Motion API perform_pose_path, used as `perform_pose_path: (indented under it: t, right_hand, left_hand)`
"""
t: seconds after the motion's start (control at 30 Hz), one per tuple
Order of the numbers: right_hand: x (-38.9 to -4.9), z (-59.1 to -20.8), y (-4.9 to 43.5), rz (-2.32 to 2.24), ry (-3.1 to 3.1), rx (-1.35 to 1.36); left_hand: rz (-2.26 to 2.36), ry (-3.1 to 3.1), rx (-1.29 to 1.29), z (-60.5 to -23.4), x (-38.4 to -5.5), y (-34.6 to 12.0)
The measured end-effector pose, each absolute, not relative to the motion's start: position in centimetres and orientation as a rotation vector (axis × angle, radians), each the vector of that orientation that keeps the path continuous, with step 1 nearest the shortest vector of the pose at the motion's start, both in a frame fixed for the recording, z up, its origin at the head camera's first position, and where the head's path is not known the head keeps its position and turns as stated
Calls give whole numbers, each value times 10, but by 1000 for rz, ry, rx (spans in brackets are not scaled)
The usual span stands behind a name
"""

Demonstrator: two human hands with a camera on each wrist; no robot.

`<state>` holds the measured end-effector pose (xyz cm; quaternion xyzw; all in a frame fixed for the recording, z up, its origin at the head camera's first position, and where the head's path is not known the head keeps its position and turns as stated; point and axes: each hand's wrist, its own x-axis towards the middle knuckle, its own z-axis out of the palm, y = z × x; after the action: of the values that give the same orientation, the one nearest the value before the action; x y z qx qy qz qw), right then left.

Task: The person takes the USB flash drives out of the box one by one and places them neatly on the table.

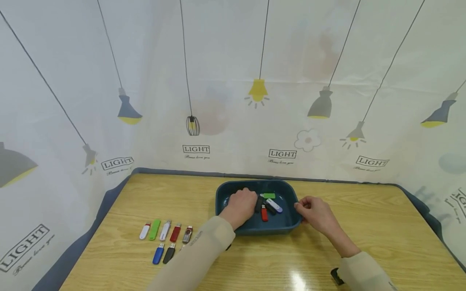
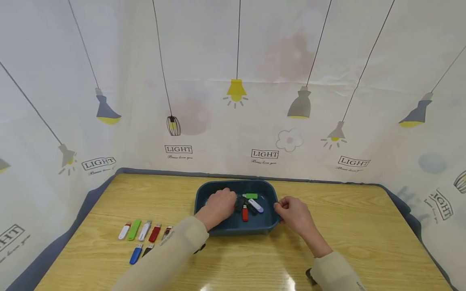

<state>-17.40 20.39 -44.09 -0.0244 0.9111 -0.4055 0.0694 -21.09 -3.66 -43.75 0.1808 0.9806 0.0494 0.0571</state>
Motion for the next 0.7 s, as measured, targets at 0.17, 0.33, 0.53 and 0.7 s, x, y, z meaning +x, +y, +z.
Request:
perform_pose_path:
  t: [0.17,0.33,0.53,0.7]
  right_hand:
    - [-175,-441,204,-1206,2746,-68]
    - [-175,-442,204,-1210,2747,-78]
    - [-175,-443,204,-1205,2746,-66]
    - [-175,-443,204,-1212,2744,-75]
  left_hand:
    - [197,2964,544,-440,-209,-41]
    - [233,2967,547,-441,-209,-41]
    - [229,2972,555,-443,-209,-40]
    - [222,2979,570,-443,-210,-41]
